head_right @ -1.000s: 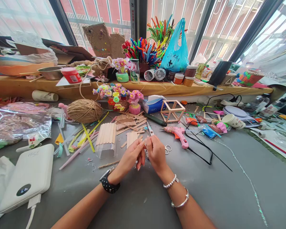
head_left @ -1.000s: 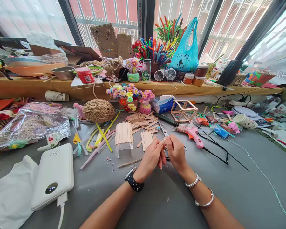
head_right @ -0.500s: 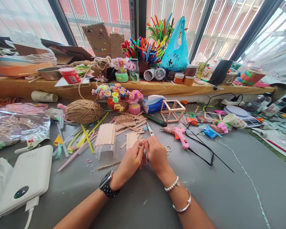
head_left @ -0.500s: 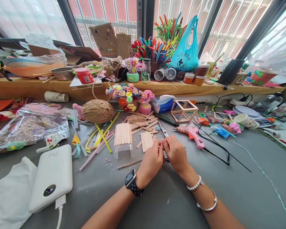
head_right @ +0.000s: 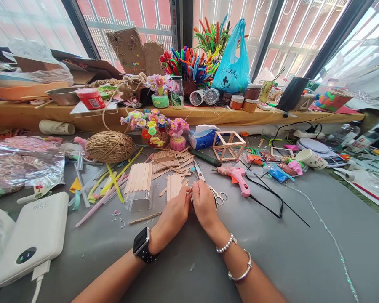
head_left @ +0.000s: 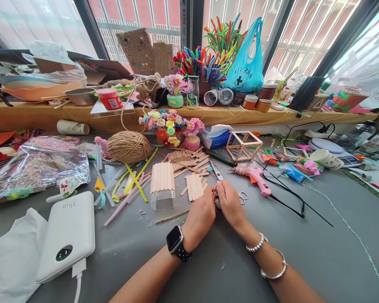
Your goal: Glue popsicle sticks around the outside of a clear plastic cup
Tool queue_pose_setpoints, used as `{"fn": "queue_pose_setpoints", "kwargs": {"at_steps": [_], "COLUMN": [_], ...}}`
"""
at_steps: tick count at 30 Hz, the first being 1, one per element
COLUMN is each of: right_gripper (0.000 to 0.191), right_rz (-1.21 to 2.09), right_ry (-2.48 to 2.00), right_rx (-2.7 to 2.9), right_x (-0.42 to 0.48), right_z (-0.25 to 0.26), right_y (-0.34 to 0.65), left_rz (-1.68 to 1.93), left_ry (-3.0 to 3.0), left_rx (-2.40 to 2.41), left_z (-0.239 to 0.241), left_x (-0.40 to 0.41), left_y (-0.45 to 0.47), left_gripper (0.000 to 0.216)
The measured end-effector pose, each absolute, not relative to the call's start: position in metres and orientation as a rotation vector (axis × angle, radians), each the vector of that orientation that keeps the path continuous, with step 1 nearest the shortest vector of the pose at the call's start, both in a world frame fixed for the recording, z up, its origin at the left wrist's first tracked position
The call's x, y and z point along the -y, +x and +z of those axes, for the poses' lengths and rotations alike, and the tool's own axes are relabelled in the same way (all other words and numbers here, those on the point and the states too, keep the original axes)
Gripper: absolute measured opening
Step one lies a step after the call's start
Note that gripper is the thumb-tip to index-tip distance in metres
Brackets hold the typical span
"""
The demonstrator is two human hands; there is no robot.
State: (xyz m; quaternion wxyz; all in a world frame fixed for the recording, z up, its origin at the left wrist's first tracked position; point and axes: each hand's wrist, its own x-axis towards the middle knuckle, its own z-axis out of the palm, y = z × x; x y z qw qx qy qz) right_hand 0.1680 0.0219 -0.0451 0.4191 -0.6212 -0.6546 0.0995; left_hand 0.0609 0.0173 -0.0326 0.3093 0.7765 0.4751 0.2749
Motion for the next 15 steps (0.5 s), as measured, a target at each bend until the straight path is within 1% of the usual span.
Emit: {"fn": "queue_pose_setpoints", "kwargs": {"at_steps": [6, 10, 15], "right_gripper": [0.026, 0.026, 0.025], "right_rz": [0.259, 0.299, 0.37], "right_ry": [-1.531, -1.508, -1.48], "right_rx": [1.59, 1.591, 1.553], "right_x": [-0.0209, -0.0227, -0.0231], "right_z": [-0.044, -0.0455, -0.0455], "right_y": [0.1681, 0.1723, 0.1738], "left_rz": [0.767, 0.718, 0.739], "left_ry": [1.948, 1.784, 1.881], "left_rx": [-1.182, -1.1, -1.16], "left_z": [-0.0311, -0.0286, -0.0302], "left_x": [-0.0155, -0.0155, -0.0159], "left_y": [0.0629, 0.0629, 0.0628], "left_gripper": [0.019, 0.023, 0.024]}}
